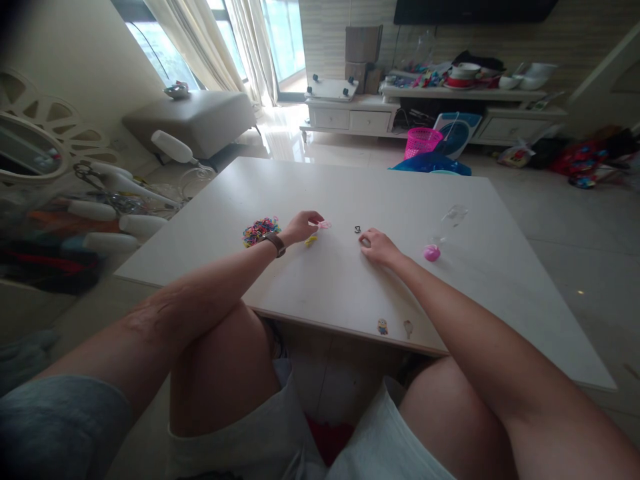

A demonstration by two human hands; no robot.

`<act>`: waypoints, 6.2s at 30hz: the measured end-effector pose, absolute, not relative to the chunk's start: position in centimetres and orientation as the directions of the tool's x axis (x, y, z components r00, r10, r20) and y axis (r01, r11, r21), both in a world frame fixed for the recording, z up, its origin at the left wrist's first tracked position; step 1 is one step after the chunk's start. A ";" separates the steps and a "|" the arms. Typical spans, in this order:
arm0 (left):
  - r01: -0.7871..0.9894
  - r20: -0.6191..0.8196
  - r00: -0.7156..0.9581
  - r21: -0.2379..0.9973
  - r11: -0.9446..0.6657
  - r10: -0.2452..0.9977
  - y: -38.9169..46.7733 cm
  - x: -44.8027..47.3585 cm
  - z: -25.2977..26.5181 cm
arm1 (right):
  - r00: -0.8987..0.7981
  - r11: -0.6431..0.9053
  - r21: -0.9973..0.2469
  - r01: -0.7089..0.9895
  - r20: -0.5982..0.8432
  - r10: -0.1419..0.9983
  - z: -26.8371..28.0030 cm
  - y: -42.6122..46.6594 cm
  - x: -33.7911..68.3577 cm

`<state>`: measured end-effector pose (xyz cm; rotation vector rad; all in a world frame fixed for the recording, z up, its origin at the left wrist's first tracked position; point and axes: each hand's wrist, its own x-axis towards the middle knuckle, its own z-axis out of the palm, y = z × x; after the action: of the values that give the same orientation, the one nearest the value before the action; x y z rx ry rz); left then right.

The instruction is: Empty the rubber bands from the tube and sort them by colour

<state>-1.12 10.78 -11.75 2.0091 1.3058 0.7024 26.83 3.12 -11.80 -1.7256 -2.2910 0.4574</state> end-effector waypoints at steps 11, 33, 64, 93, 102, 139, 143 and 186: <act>0.697 0.015 0.635 0.420 -0.582 0.772 10.2 -0.2 -12.0 | -0.275 0.254 -0.400 0.881 0.004 0.961 -11.9 3.2 26.8; 0.646 -0.091 0.610 0.633 -0.427 0.787 10.5 -5.4 -10.8 | -0.272 0.253 -0.399 0.881 0.009 0.962 -11.9 3.0 27.0; 0.813 -0.200 0.390 0.533 -0.234 0.899 10.9 -11.1 -7.3 | -0.284 0.265 -0.381 0.886 0.008 0.959 -11.9 3.0 27.0; 0.830 -0.203 0.366 0.513 -0.220 0.908 11.5 -12.0 -6.8 | -0.283 0.263 -0.384 0.885 0.005 0.959 -11.8 2.9 26.9; 0.847 -0.242 0.415 0.455 -0.275 0.877 11.6 -11.9 -7.0 | -0.285 0.267 -0.388 0.882 0.013 0.959 -12.0 3.0 26.9; 0.915 -0.415 0.279 0.389 -0.108 0.866 10.2 -10.8 -7.1 | -0.292 0.276 -0.383 0.881 0.018 0.956 -12.0 3.0 26.9; 0.930 -0.359 0.281 0.329 -0.160 0.890 10.4 -10.8 -6.5 | -0.289 0.272 -0.384 0.883 0.014 0.957 -12.0 3.0 26.9; 0.832 -0.331 0.468 0.477 -0.283 0.819 9.5 -9.6 -5.3 | -0.288 0.272 -0.381 0.883 0.017 0.958 -11.8 2.9 26.8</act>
<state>-9.61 9.48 -5.28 2.1215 1.3654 -0.0282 26.78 2.88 -11.82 -1.7039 -2.2994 0.4410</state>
